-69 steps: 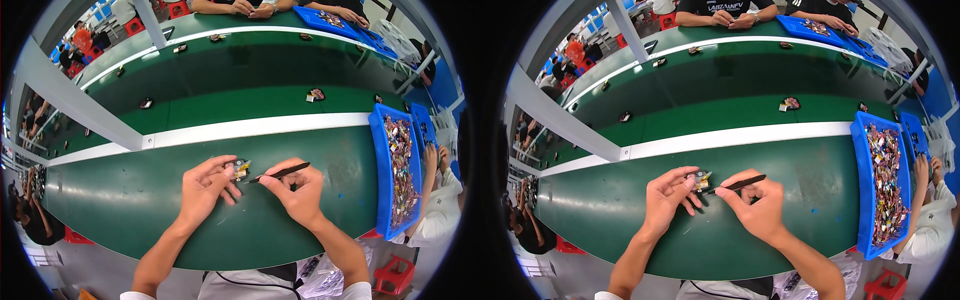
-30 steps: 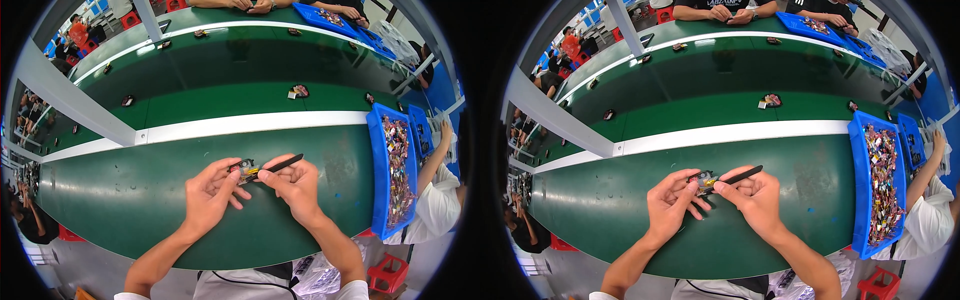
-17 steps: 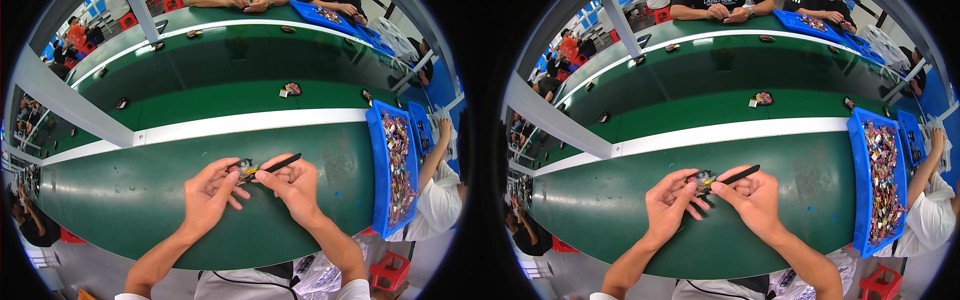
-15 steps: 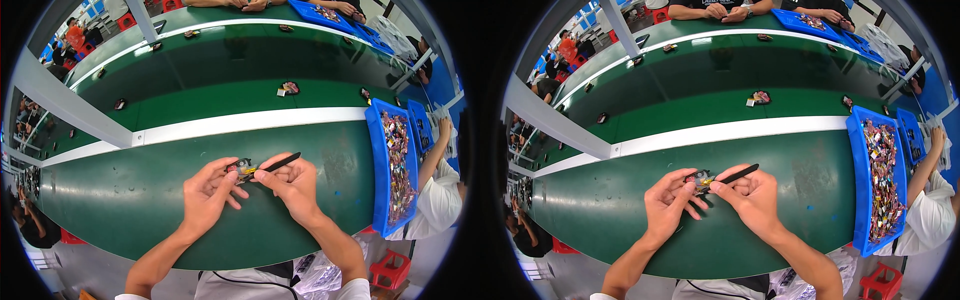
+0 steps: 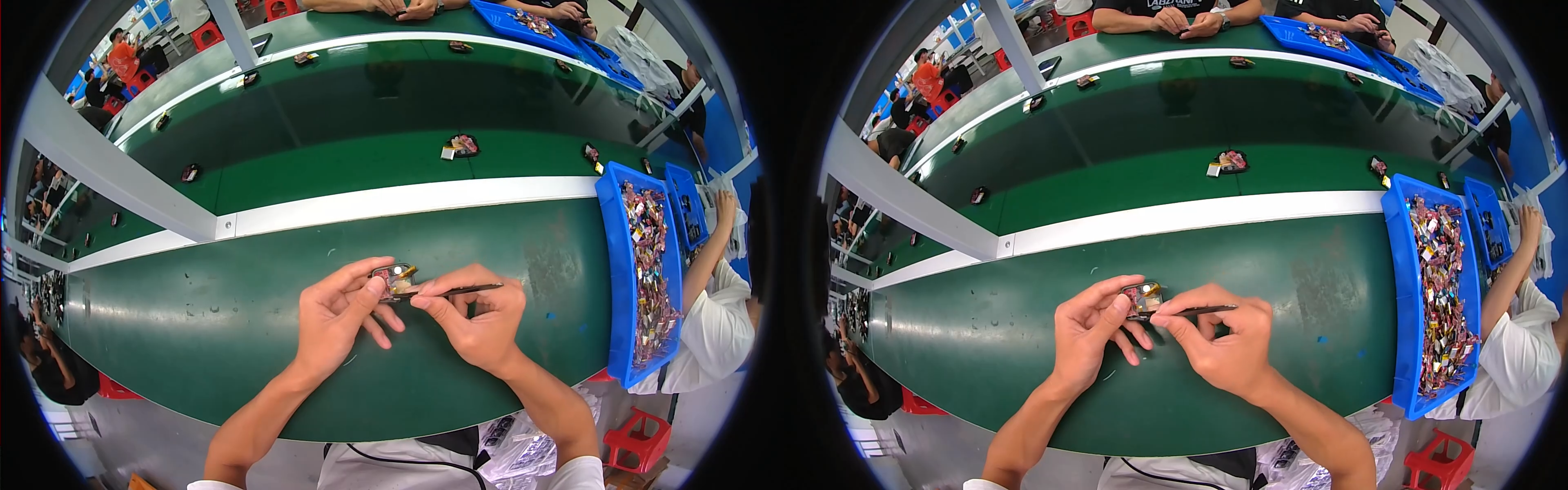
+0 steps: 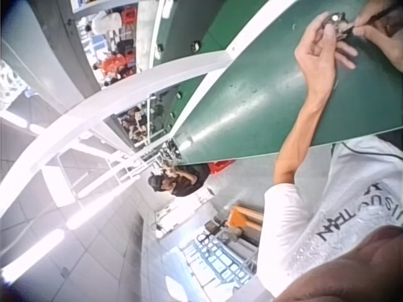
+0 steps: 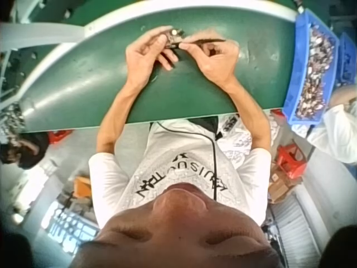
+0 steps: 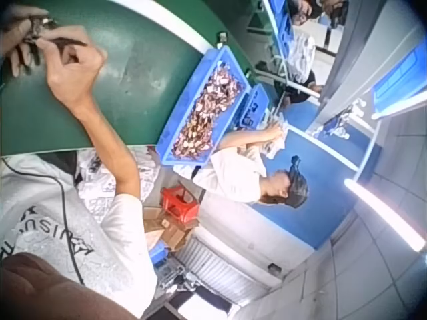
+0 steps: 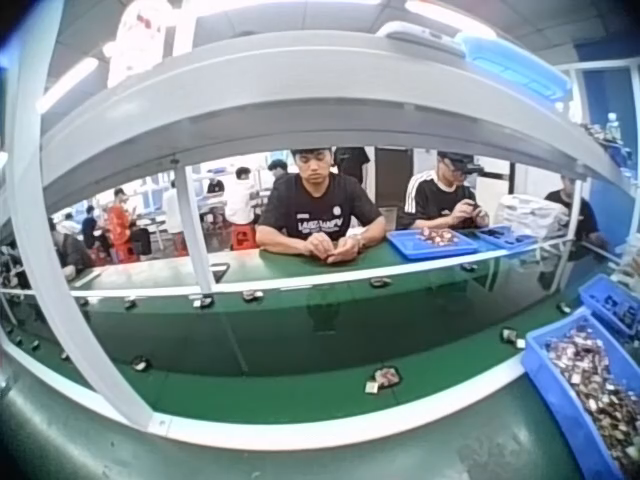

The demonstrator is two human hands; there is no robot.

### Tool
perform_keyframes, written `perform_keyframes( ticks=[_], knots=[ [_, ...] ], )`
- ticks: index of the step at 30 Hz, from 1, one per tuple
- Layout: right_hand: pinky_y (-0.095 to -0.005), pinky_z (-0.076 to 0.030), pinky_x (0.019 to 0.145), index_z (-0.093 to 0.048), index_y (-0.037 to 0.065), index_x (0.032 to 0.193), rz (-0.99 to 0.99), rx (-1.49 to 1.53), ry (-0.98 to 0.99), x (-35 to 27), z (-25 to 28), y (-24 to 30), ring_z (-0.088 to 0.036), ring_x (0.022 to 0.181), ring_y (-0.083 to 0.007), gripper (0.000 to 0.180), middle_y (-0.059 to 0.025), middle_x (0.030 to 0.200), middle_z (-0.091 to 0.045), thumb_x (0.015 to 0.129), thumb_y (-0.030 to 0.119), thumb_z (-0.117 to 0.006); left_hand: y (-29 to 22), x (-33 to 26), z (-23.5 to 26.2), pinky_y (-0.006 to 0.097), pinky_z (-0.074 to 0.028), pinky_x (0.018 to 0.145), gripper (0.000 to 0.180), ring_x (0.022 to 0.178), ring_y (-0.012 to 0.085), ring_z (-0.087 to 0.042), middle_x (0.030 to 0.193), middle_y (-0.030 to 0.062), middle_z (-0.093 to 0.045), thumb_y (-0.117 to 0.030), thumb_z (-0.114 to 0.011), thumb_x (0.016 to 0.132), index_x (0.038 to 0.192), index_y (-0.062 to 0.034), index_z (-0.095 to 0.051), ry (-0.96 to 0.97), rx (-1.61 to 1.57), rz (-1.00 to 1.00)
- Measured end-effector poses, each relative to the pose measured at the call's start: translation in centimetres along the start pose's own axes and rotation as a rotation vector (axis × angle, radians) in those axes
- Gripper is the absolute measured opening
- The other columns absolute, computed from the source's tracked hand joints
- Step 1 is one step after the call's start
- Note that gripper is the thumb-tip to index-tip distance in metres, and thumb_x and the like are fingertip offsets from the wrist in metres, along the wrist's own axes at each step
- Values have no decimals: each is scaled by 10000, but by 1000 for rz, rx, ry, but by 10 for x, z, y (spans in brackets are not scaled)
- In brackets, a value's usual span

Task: The person is assembling small electronic components on a factory assembly line using tweezers and a specialized handheld tool.

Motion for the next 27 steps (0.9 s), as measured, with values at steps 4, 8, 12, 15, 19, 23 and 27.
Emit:
perform_keyframes(
  ticks=[4,8,12,15,19,23,27],
  knots=[
    [-216,-273,417,-762,8,805,-16,6,-4,0,7,-3,-425,425,-15,67,-45,787,-742,775,-22,-813,0,2,-6,288,-596,485,362,712,251,-727,1080,215,-691,-139,-547,1038,1314,96,-562,11,32,-16],
    [-219,-273,417,-757,4,791,-33,-6,5,0,13,-6,-422,422,-16,68,-48,789,-742,771,-16,-819,0,2,-12,284,-604,523,359,756,245,-727,1060,199,-693,-81,-557,1025,1344,82,-548,28,17,-18],
    [-218,-274,416,-756,2,795,-16,-10,10,1,18,-5,-423,422,-16,74,-52,788,-741,767,-11,-823,0,3,-16,284,-602,524,354,750,246,-725,1056,204,-693,-73,-557,1022,1339,85,-553,37,25,-24],
    [-216,-277,416,-755,2,799,-12,-5,31,3,21,-4,-426,423,-16,73,-54,796,-742,767,-15,-819,1,4,-19,285,-599,523,347,742,245,-724,1042,206,-692,-73,-555,1023,1331,88,-559,46,32,-19],
    [-215,-280,416,-750,2,795,-7,-10,52,5,30,-3,-429,423,-16,70,-54,805,-742,770,-20,-812,1,5,-27,285,-596,519,337,730,244,-723,1014,203,-694,-85,-557,1026,1312,91,-575,47,31,-17],
    [-216,-281,417,-745,1,796,-26,13,73,5,38,-5,-423,426,-13,70,-51,805,-741,775,-29,-805,4,6,-34,283,-594,515,325,712,243,-722,980,198,-697,-100,-562,1029,1289,91,-595,43,15,-17],
    [-217,-282,419,-735,-12,784,-109,69,89,6,40,-11,-417,427,-11,69,-48,810,-740,781,-30,-801,4,7,-38,283,-592,512,311,700,242,-722,971,200,-698,-91,-561,1027,1275,94,-603,57,32,-25]
  ],
)
Point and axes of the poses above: each hand's wrist, its own x-axis towards the middle knuckle, its own z-axis out of the back of the hand, y = z × x, the point moved 8 cm from there along x, towards the middle knuckle
